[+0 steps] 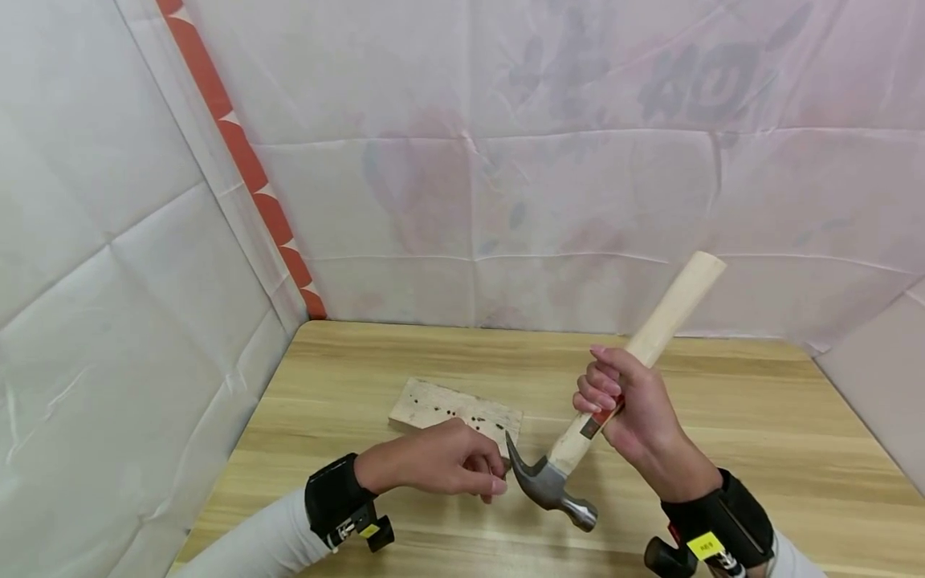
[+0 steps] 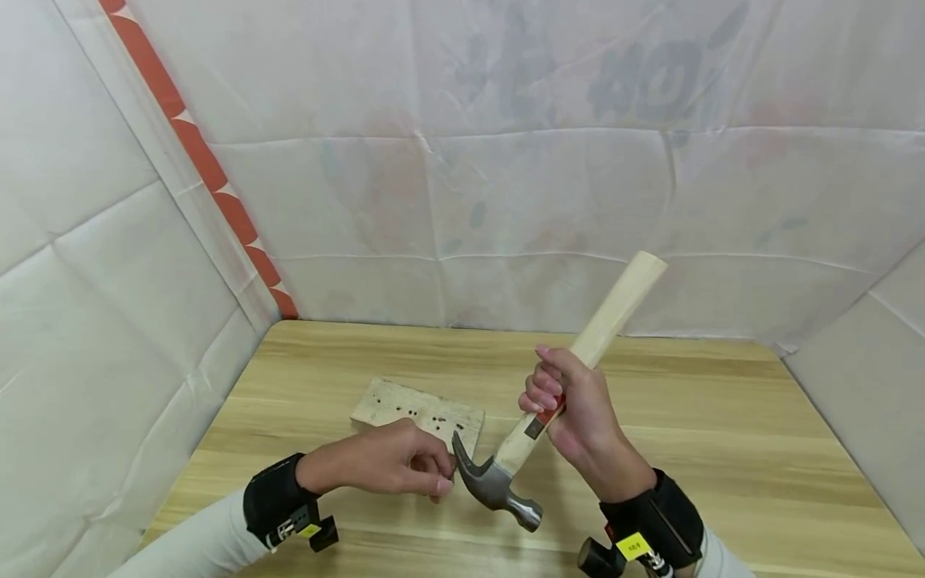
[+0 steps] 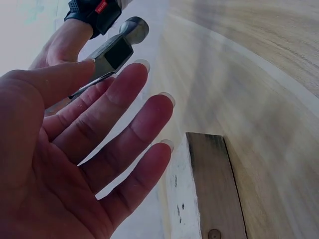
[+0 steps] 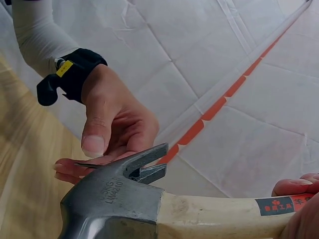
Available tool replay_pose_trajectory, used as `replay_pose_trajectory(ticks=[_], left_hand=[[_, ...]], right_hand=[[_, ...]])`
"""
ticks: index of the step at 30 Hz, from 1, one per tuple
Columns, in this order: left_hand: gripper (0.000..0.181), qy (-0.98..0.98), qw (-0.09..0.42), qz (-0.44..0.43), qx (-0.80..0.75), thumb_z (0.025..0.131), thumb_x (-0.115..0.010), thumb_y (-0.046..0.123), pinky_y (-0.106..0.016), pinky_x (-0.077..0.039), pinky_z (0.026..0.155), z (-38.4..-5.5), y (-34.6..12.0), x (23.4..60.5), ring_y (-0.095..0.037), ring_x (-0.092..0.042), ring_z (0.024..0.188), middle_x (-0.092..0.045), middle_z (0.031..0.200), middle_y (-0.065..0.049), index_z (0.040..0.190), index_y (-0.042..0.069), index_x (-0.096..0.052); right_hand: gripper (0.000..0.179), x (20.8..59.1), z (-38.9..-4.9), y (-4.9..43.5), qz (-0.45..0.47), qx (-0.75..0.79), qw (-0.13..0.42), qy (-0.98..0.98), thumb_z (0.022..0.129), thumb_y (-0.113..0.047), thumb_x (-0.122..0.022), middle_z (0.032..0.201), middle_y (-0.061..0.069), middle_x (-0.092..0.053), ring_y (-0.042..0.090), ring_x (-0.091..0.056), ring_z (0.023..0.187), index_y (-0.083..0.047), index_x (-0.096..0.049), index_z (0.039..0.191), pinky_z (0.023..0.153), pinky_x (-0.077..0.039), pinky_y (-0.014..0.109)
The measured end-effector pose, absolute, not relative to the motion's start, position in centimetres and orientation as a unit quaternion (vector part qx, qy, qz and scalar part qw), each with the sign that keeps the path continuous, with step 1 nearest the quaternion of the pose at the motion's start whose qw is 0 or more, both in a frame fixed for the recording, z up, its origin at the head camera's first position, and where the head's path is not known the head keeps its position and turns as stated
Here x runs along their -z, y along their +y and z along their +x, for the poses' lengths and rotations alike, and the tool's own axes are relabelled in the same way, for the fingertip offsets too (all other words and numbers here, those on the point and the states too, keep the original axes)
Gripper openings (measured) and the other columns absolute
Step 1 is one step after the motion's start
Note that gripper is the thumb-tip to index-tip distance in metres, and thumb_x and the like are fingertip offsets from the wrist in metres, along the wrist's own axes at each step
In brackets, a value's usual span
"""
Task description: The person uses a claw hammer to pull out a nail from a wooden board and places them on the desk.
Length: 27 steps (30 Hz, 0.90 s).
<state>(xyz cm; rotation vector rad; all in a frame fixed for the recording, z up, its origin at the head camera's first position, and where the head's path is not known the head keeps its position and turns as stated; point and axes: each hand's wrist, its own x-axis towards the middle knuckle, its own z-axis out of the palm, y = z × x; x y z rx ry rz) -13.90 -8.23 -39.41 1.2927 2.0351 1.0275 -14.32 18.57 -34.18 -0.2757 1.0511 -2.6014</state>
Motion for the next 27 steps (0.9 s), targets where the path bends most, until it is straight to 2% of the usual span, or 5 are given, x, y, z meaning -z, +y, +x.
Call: replay_pose_trajectory(ticks=[9,15,27], left_hand=[[0.014,0.755,0.255,0.485,-0.359,0.098,-0.054,0.023,-0.015,-0.048,0.059,-13.7,-8.2,39.2,0.004,-0.061,0.068,-0.066,0.071,0.012,0.092,0.015,-0.064],[0.011,0.753,0.245,0.488,-0.367,0.098,-0.054,0.019,-0.016,-0.049,0.057,-13.6,-8.2,38.9,0.004,-0.06,0.066,-0.066,0.072,0.013,0.09,0.018,-0.062],[0.011,0.747,0.246,0.472,-0.399,0.098,-0.054,0.02,-0.017,-0.047,0.053,-13.1,-8.5,38.4,-0.005,-0.06,0.058,-0.068,0.074,0.011,0.091,0.017,-0.061]], right_hand=[[0.044,34.2,-14.1,18.3,-0.105,0.909,0.17,0.366,0.103,-0.007,-0.022,0.055,-0.001,-0.02,0.014,-0.021,0.048,-0.012,-0.025,0.06,0.05,-0.021,0.026],[0.045,34.1,-13.8,18.3,-0.115,0.902,0.171,0.379,0.104,-0.007,-0.022,0.056,-0.001,-0.02,0.014,-0.021,0.048,-0.012,-0.025,0.059,0.05,-0.021,0.026],[0.043,34.0,-13.1,18.0,-0.085,0.896,0.167,0.403,0.103,-0.008,-0.029,0.054,-0.001,-0.02,0.013,-0.021,0.047,-0.013,-0.031,0.061,0.05,-0.02,0.026]])
